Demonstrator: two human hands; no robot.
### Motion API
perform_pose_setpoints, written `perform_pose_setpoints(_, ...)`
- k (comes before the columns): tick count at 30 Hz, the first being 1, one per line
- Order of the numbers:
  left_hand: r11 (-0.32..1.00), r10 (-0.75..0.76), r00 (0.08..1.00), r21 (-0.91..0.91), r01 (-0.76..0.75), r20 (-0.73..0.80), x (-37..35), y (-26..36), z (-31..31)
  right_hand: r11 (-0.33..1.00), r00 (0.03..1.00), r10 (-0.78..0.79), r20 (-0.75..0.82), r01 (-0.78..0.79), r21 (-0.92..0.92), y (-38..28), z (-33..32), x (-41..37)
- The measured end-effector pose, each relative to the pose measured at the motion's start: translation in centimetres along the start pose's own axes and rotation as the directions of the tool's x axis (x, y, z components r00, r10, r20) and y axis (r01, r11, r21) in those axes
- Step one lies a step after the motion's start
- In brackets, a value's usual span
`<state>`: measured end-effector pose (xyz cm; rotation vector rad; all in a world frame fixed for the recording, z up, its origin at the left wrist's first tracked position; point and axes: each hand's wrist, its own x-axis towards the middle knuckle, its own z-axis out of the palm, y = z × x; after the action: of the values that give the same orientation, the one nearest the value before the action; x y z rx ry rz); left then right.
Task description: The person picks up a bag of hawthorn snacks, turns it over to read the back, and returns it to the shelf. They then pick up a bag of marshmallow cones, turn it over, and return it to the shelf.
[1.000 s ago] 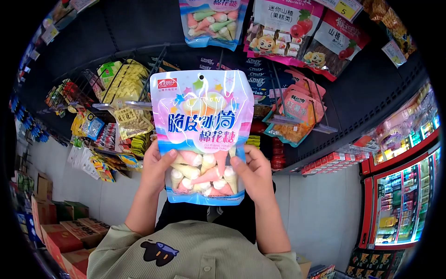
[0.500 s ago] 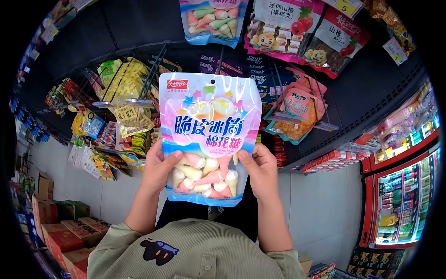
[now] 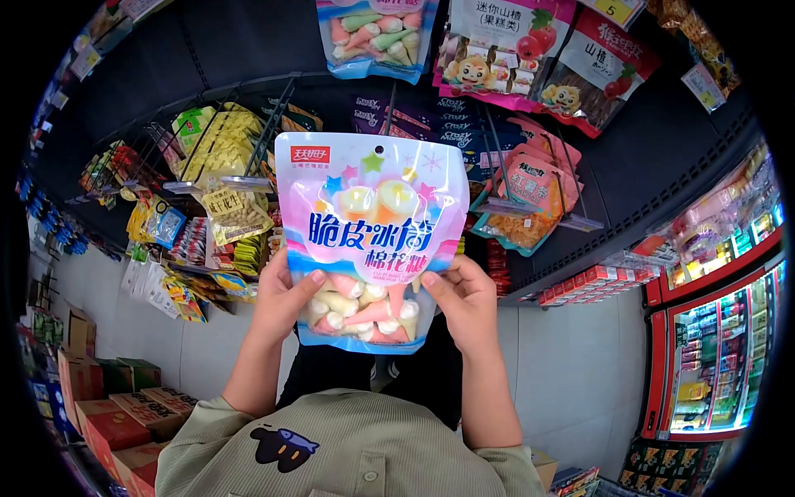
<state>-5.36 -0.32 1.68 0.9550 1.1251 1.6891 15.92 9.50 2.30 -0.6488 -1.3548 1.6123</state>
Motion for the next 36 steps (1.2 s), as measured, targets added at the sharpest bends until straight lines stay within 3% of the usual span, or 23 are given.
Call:
perform_pose_setpoints(4,1.000,0.012,1.000,0.007,-0.012,0.017,-0.1,0.1,-0.1,0.998,0.997,0.066,0.033,-0.067,0.018,0.0,-0.1,-0.2)
perform_pose_setpoints(11,1.000,0.024,1.000,-0.013,-0.024,-0.011,0.0,-0.6,-0.4,0.998,0.997,0.041,0.062,-0.043,0.035,0.1,0.2,-0.3)
perform_pose_setpoints(17,0.987,-0.007,1.000,-0.163,0.002,-0.027,0.3,-1.4,-0.7,0.996,0.988,-0.031,0.152,0.019,0.084,-0.1,1.1,-0.6)
perform_pose_setpoints(20,0.983,-0.027,0.999,-0.184,0.019,-0.042,0.5,-2.0,-0.8,1.000,0.982,-0.022,0.185,0.020,0.012,-0.7,1.4,-1.1)
perform_pose_setpoints(23,0.950,-0.017,0.997,-0.314,-0.007,-0.074,0.9,-2.3,-1.0,0.995,0.969,0.091,0.229,-0.076,-0.071,-1.3,1.7,-2.0)
perform_pose_setpoints(25,0.913,-0.025,0.989,-0.406,-0.036,-0.143,1.2,-2.4,-1.2,0.955,0.945,0.110,0.309,-0.014,-0.295,-1.4,2.0,-2.4)
perform_pose_setpoints(27,0.911,-0.028,0.989,-0.412,-0.035,-0.145,1.3,-2.7,-1.5,0.943,0.935,0.191,0.297,-0.091,-0.321,-2.3,3.0,-2.8)
perform_pose_setpoints(29,0.874,-0.067,0.979,-0.484,-0.034,-0.190,1.5,-2.9,-1.7,0.910,0.930,-0.010,0.367,0.161,-0.383,-2.2,3.8,-3.0)
perform_pose_setpoints(36,0.901,-0.155,0.954,-0.432,0.031,-0.255,2.1,-2.8,-0.9,0.770,0.889,-0.105,0.446,0.356,-0.529,-3.7,6.3,-3.5)
